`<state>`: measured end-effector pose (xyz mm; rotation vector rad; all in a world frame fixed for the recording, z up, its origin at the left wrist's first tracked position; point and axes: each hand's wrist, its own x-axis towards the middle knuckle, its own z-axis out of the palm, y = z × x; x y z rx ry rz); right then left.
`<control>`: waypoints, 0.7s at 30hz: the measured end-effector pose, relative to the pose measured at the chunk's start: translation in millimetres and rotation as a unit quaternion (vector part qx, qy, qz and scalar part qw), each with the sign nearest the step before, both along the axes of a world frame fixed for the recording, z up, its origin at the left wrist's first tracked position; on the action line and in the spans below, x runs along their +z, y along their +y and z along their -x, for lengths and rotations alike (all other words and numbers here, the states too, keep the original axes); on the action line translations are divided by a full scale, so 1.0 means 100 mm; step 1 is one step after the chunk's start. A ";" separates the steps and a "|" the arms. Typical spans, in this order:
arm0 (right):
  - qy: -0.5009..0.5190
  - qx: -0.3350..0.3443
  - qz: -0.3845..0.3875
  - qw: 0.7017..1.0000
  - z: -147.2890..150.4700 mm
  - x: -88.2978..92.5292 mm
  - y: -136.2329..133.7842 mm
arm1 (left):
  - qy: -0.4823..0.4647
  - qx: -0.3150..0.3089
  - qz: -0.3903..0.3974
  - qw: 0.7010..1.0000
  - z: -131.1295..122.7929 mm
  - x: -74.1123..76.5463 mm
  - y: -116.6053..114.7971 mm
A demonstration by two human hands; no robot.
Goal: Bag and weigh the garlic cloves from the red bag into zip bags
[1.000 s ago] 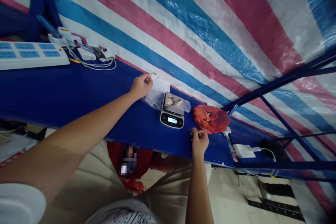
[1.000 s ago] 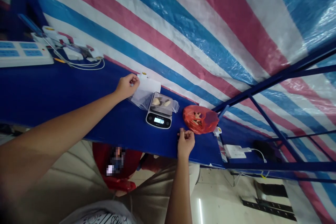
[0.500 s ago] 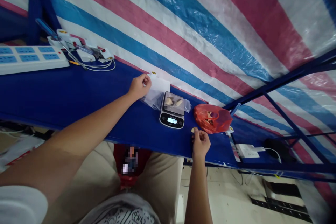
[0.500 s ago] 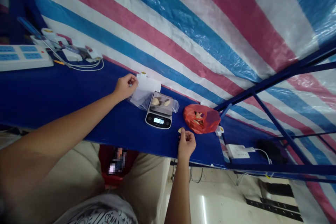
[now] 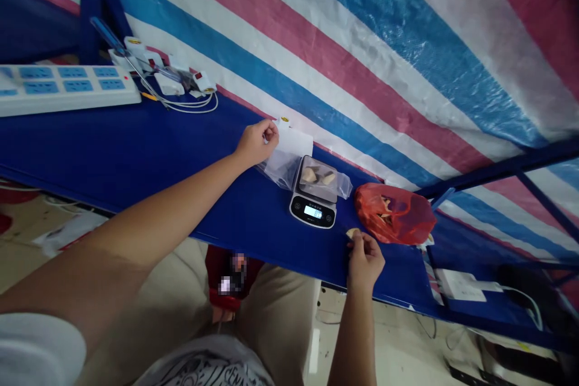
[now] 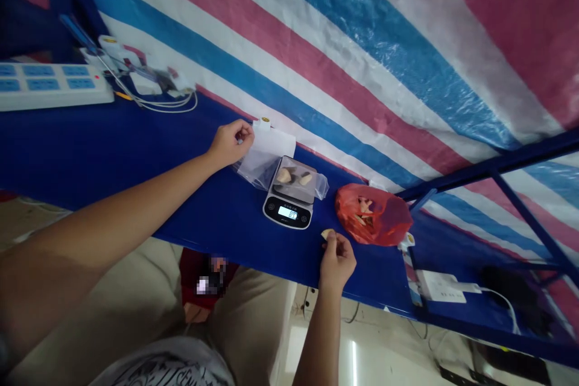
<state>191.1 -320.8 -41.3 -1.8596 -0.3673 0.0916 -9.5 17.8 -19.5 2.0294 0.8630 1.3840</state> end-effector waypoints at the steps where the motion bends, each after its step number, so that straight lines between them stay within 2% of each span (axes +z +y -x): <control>1: 0.001 0.003 0.000 1.000 0.00 0.00 0.00 | 0.002 0.002 -0.002 1.000 0.00 0.00 0.00; 9: -0.003 0.029 -0.028 0.999 0.05 0.03 0.00 | 0.014 -0.024 -0.005 1.000 0.00 0.02 -0.03; 21: 0.010 0.064 -0.058 0.996 0.07 0.07 -0.01 | 0.010 -0.027 -0.002 1.000 -0.02 0.05 -0.06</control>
